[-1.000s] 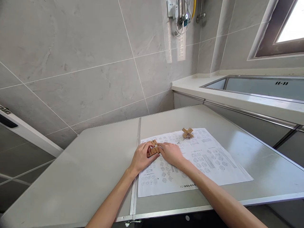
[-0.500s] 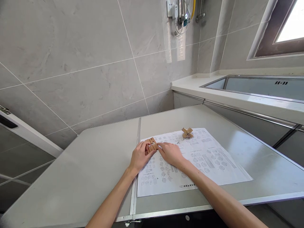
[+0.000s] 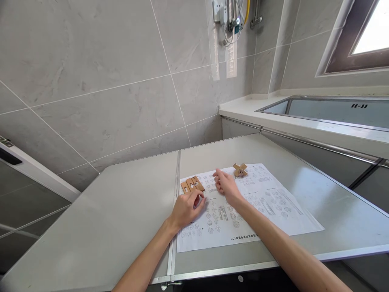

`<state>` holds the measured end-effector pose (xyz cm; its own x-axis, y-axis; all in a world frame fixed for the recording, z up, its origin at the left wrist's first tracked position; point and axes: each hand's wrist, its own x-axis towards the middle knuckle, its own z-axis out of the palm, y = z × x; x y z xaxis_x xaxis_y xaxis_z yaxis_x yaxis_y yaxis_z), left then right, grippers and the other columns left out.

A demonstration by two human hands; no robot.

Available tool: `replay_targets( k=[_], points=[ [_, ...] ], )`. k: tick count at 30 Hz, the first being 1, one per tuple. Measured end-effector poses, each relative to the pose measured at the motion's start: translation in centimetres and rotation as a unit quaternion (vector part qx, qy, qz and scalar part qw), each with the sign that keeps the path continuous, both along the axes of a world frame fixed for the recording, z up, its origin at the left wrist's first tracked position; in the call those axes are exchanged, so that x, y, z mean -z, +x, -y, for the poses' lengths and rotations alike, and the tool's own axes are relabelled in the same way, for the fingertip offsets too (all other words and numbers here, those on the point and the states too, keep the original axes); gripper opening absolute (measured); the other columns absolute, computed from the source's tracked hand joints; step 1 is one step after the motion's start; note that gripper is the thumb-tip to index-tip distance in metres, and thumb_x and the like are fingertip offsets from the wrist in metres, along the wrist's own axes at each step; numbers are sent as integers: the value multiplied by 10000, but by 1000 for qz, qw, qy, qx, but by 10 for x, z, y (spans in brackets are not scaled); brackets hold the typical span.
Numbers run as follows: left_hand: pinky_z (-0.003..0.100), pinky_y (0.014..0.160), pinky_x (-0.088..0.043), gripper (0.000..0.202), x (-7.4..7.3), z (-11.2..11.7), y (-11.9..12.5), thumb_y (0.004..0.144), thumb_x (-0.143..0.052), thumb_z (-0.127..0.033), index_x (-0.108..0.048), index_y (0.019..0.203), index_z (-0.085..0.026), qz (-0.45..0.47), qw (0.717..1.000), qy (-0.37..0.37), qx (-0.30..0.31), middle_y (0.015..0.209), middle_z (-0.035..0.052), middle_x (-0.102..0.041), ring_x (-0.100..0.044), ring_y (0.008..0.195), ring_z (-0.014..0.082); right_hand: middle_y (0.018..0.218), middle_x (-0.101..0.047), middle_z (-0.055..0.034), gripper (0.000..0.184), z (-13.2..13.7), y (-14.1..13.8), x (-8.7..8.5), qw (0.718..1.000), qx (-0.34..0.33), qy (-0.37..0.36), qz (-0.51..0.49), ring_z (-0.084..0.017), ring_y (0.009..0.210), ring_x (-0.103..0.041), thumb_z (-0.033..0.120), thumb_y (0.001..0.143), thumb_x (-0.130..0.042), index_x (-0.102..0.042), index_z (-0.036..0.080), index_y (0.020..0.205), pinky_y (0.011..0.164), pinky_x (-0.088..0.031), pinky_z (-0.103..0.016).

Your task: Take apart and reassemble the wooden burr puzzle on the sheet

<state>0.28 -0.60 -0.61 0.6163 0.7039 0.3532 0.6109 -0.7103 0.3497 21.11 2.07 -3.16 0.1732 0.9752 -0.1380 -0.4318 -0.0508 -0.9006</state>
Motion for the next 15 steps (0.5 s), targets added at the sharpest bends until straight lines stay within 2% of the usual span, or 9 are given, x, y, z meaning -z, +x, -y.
replay_targets(
  k=[3, 5, 8, 12, 15],
  points=[
    [299, 602, -440, 243, -1, 6, 4, 1057, -454, -384, -653, 1044, -245, -24, 999, -5, 40, 718, 12, -677, -644, 614, 180, 635, -365, 71, 350, -8, 15, 4, 998, 24, 8, -66, -90, 451, -275, 553, 982, -516, -511, 232, 844, 364, -231, -210],
    [292, 598, -444, 249, 1, 8, 6, 1057, -453, -381, -660, 1046, -241, -36, 998, -7, 59, 709, 11, -683, -653, 611, 175, 621, -360, 75, 317, -12, 26, 7, 979, 43, 1, -198, -80, 430, -271, 512, 988, -528, -489, 233, 843, 337, -257, -199],
    [268, 569, -433, 211, 5, 8, 7, 1041, -484, -348, -656, 1015, -227, -34, 996, -1, 85, 676, -7, -679, -643, 579, 154, 597, -347, 86, 287, -15, 37, 11, 944, 55, -6, -325, -74, 391, -289, 476, 1002, -497, -447, 242, 844, 299, -264, -186],
    [241, 525, -391, 137, 9, 6, 7, 1011, -537, -301, -633, 982, -207, -14, 995, 21, 101, 633, -37, -653, -604, 528, 124, 576, -330, 91, 296, -17, 44, 13, 932, 63, 0, -357, -76, 375, -307, 481, 1014, -395, -407, 248, 834, 284, -268, -180],
    [235, 531, -388, 122, 9, 6, 7, 1009, -545, -291, -627, 982, -205, -13, 994, 25, 103, 630, -43, -648, -597, 526, 118, 561, -320, 94, 251, -17, 45, 12, 928, 62, -2, -367, -73, 369, -313, 411, 1005, -368, -385, 246, 816, 286, -268, -176]
  ],
)
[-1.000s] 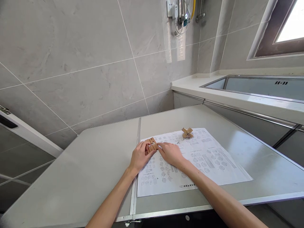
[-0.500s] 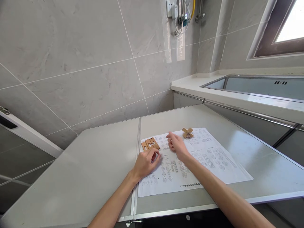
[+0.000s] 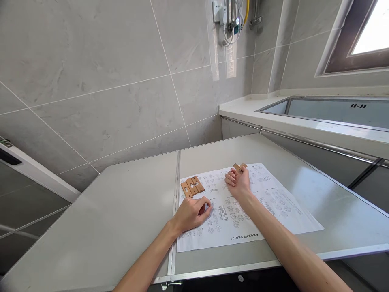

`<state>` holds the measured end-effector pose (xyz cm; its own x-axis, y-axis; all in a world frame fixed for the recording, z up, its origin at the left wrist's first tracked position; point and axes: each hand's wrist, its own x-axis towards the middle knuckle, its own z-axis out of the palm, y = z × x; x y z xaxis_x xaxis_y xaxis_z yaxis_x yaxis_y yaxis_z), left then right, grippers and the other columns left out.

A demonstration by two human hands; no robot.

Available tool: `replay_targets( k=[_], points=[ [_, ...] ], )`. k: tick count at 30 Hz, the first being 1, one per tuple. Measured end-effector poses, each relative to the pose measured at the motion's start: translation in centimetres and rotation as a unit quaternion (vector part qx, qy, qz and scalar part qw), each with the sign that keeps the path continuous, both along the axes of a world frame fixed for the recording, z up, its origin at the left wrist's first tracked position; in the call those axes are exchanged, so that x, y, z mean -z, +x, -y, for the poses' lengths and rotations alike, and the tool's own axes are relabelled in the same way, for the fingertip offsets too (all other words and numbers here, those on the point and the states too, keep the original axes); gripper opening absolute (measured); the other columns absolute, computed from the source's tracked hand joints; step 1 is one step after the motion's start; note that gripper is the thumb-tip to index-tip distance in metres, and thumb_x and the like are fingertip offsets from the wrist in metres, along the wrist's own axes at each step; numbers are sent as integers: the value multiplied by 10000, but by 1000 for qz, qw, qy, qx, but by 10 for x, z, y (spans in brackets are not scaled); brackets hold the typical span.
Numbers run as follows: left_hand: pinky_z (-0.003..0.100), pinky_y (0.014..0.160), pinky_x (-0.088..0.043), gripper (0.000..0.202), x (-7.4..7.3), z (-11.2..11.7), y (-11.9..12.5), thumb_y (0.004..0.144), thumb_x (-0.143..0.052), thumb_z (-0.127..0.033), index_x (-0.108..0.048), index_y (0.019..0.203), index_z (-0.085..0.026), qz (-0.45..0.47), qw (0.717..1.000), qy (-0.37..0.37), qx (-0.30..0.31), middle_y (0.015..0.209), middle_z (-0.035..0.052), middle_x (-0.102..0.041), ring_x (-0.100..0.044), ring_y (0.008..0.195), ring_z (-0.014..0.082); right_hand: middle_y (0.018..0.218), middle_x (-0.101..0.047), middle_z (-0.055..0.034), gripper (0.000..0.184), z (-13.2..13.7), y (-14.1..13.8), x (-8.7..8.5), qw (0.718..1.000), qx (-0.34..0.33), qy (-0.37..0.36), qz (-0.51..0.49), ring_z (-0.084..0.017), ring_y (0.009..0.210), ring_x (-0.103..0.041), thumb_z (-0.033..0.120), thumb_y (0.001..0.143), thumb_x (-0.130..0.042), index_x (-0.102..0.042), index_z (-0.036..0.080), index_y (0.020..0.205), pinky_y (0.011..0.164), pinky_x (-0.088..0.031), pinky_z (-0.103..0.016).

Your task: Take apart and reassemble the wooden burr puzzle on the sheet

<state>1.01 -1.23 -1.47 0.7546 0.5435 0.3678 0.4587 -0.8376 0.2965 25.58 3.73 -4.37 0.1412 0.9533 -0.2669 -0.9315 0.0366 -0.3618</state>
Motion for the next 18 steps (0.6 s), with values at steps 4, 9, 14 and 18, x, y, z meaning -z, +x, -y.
replay_targets(
  k=[4, 9, 14, 18],
  points=[
    [234, 538, -387, 123, -1, 0, 0, 1011, -545, -290, -631, 982, -205, -3, 1000, -7, 1, 630, -40, -652, -600, 526, 119, 541, -322, 95, 194, 2, -3, -3, 1000, -12, 2, 1, -74, 362, -307, 338, 966, -393, -373, 246, 797, 284, -266, -185],
    [240, 548, -385, 137, -1, 0, 0, 1009, -551, -303, -640, 973, -206, -2, 1000, -17, 0, 634, -32, -654, -604, 536, 126, 521, -326, 96, 196, 9, -11, -10, 998, -53, 22, 22, -77, 367, -269, 312, 926, -492, -395, 245, 770, 293, -273, -198],
    [253, 563, -379, 147, -2, 2, 1, 1002, -567, -332, -647, 971, -212, 13, 999, -49, -20, 653, -28, -643, -583, 554, 129, 506, -307, 98, 285, 14, -23, -18, 988, -132, 44, 59, -78, 379, -231, 337, 910, -599, -408, 244, 720, 306, -248, -205],
    [260, 581, -386, 176, -6, 2, 4, 1000, -586, -388, -634, 970, -221, 101, 982, -140, -80, 630, -43, -583, -536, 552, 127, 490, -298, 91, 365, 20, -34, -25, 954, -221, 93, 179, -79, 387, -218, 436, 947, -566, -428, 233, 677, 340, -229, -207]
  ],
)
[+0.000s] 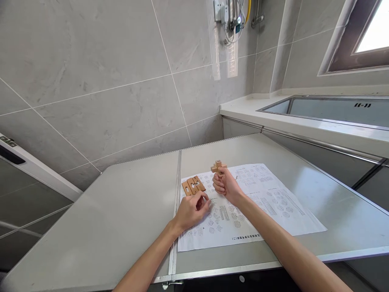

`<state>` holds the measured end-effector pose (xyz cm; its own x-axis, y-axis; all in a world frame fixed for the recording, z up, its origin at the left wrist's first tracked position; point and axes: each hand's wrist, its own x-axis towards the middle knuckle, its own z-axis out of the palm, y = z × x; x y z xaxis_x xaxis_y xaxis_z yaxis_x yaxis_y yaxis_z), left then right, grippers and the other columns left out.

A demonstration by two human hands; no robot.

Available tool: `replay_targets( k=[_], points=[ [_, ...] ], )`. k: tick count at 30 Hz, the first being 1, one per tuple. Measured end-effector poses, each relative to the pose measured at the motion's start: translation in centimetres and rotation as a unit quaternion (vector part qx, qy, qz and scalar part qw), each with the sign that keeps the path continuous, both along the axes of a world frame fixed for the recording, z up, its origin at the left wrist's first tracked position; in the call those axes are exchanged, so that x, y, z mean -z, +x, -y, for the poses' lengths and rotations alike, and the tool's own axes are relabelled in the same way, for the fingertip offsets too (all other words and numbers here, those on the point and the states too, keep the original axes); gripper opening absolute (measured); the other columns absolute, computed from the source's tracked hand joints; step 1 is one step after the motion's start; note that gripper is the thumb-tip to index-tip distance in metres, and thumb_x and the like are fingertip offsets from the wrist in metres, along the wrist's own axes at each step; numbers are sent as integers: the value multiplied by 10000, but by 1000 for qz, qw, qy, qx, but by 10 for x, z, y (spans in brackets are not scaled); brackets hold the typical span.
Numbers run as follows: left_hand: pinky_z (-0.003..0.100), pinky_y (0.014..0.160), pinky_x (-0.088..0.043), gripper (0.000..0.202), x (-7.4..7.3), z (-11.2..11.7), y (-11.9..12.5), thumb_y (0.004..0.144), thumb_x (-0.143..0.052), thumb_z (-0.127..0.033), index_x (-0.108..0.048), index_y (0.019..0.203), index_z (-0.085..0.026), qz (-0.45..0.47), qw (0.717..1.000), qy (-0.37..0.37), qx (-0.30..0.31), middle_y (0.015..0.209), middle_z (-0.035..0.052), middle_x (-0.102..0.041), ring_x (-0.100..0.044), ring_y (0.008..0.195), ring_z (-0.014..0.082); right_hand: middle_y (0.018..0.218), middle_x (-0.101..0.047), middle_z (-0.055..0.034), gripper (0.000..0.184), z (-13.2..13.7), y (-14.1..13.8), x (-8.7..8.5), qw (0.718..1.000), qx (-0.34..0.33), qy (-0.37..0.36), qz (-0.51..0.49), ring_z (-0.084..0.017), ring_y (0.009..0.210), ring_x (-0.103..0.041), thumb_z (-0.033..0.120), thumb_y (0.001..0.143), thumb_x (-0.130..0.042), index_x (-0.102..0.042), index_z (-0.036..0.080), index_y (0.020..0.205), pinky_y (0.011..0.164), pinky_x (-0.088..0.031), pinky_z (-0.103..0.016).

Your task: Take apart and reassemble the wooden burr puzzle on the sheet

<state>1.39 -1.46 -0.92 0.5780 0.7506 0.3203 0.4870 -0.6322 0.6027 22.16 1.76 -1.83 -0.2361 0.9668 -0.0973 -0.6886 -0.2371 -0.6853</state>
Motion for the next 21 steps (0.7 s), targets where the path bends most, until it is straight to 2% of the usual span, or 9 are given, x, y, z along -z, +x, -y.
replay_targets(
  k=[3, 5, 7, 10, 13, 16, 21],
  points=[
    [258, 595, -409, 241, -2, -3, 2, 984, -626, -454, -600, 1051, -225, 131, 986, -87, -59, 674, -41, -578, -529, 585, 132, 477, -307, 82, 430, 7, -7, -4, 994, -77, 51, 64, -76, 384, -252, 474, 988, -497, -437, 221, 646, 386, -255, -209],
    [264, 662, -458, 327, -3, -6, 2, 950, -684, -485, -574, 1120, -228, 216, 965, -119, -91, 812, -6, -627, -582, 700, 144, 462, -308, 80, 464, 12, -10, -6, 986, -124, 76, 85, -77, 371, -276, 493, 1006, -454, -437, 217, 634, 397, -254, -216],
    [294, 788, -507, 431, -3, -9, 2, 916, -733, -501, -551, 1203, -235, 278, 945, -143, -97, 1013, 49, -652, -629, 875, 168, 451, -309, 80, 486, 16, -12, -7, 977, -167, 92, 95, -79, 354, -288, 507, 1015, -429, -429, 219, 623, 393, -250, -224],
    [384, 1010, -491, 611, -5, -12, -1, 885, -769, -525, -504, 1363, -251, 321, 924, -205, -30, 1300, 123, -605, -621, 1159, 232, 443, -299, 87, 494, 19, -12, -6, 962, -232, 111, 92, -77, 324, -285, 501, 1017, -411, -419, 222, 609, 375, -241, -230],
    [452, 1152, -400, 735, -11, -12, -2, 873, -781, -534, -463, 1479, -268, 322, 905, -271, 61, 1458, 141, -552, -536, 1351, 292, 442, -294, 92, 489, 21, -13, -5, 946, -285, 126, 89, -73, 310, -290, 478, 1012, -407, -434, 216, 600, 363, -234, -223],
    [475, 1194, -361, 710, -15, -10, -4, 868, -794, -510, -512, 1470, -262, 318, 893, -299, 111, 1495, 135, -558, -479, 1426, 322, 440, -309, 90, 483, 22, -14, -3, 935, -320, 127, 88, -73, 304, -300, 463, 1006, -407, -437, 214, 594, 348, -232, -215],
    [497, 1176, -390, 726, -17, -11, -5, 798, -853, -526, -580, 1408, -245, 330, 879, -315, 138, 1482, 151, -584, -512, 1401, 349, 415, -337, 82, 487, 22, -12, 1, 924, -354, 129, 64, -69, 291, -274, 449, 1005, -391, -466, 206, 589, 330, -233, -206]
  ],
)
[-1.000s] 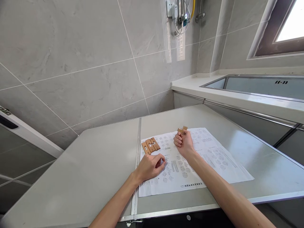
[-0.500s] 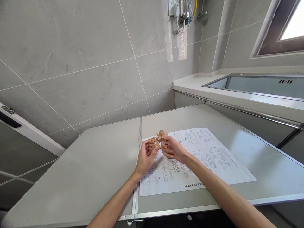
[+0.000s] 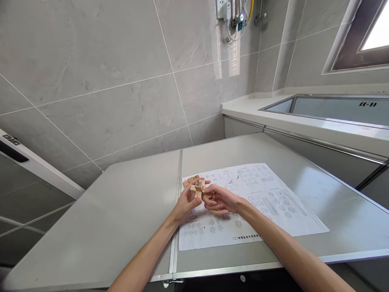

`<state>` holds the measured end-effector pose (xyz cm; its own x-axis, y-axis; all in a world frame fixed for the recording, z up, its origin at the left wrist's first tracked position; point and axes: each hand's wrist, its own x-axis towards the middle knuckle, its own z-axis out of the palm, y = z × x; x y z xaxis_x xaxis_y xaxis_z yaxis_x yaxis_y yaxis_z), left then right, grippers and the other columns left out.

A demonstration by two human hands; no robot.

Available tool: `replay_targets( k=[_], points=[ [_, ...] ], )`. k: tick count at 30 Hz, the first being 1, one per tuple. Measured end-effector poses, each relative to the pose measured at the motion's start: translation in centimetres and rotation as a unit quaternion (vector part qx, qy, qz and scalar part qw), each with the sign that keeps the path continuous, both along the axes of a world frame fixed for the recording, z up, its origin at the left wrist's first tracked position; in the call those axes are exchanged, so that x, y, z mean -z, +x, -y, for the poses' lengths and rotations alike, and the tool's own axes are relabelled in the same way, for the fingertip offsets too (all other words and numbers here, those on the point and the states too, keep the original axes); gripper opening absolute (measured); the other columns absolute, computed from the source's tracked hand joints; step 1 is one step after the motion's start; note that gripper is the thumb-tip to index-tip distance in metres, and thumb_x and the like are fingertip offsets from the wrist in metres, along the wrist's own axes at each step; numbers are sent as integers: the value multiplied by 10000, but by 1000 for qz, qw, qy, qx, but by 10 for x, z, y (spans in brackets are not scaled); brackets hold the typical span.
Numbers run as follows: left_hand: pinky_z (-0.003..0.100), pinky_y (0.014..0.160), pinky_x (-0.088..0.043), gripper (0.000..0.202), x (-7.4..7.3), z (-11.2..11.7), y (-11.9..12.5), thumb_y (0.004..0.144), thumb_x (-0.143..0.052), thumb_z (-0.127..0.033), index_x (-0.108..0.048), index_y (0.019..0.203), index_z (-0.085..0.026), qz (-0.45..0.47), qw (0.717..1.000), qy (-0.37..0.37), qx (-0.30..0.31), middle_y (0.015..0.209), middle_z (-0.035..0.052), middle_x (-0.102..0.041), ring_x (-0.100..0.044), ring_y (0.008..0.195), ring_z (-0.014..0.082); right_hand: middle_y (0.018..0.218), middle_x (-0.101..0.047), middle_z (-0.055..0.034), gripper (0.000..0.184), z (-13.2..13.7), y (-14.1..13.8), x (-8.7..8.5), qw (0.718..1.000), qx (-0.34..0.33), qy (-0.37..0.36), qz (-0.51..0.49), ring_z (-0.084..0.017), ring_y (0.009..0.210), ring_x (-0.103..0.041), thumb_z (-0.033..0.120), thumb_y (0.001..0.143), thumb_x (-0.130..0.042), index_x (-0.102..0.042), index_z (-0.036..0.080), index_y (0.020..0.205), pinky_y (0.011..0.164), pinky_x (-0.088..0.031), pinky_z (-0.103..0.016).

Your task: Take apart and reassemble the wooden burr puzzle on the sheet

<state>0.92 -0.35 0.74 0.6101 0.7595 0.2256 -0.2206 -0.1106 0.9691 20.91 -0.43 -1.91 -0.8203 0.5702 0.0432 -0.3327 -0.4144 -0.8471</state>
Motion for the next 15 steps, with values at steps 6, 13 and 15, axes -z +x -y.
replay_targets(
  k=[6, 13, 15],
  points=[
    [479, 1133, -446, 652, 2, -2, 0, 775, -876, -504, -633, 1316, -234, -13, 999, -1, -39, 1407, 149, -641, -583, 1328, 325, 416, -322, 92, 490, 1, 1, -5, 1000, 5, -6, 8, -64, 301, -269, 478, 997, -446, -465, 210, 589, 335, -216, -202],
    [448, 1037, -514, 571, 5, -3, -1, 775, -877, -491, -672, 1226, -207, -28, 997, -23, -63, 1336, 152, -686, -668, 1199, 308, 423, -331, 96, 498, 2, 0, -11, 1000, 5, 0, 24, -60, 302, -253, 483, 1020, -441, -460, 207, 605, 328, -211, -189],
    [432, 1028, -516, 573, 7, -4, -1, 775, -878, -489, -675, 1229, -205, -28, 997, -26, -61, 1332, 149, -689, -667, 1201, 304, 422, -325, 98, 510, 2, 1, -11, 1000, 0, 5, 27, -59, 299, -247, 490, 1028, -431, -454, 208, 603, 323, -208, -185]
  ],
)
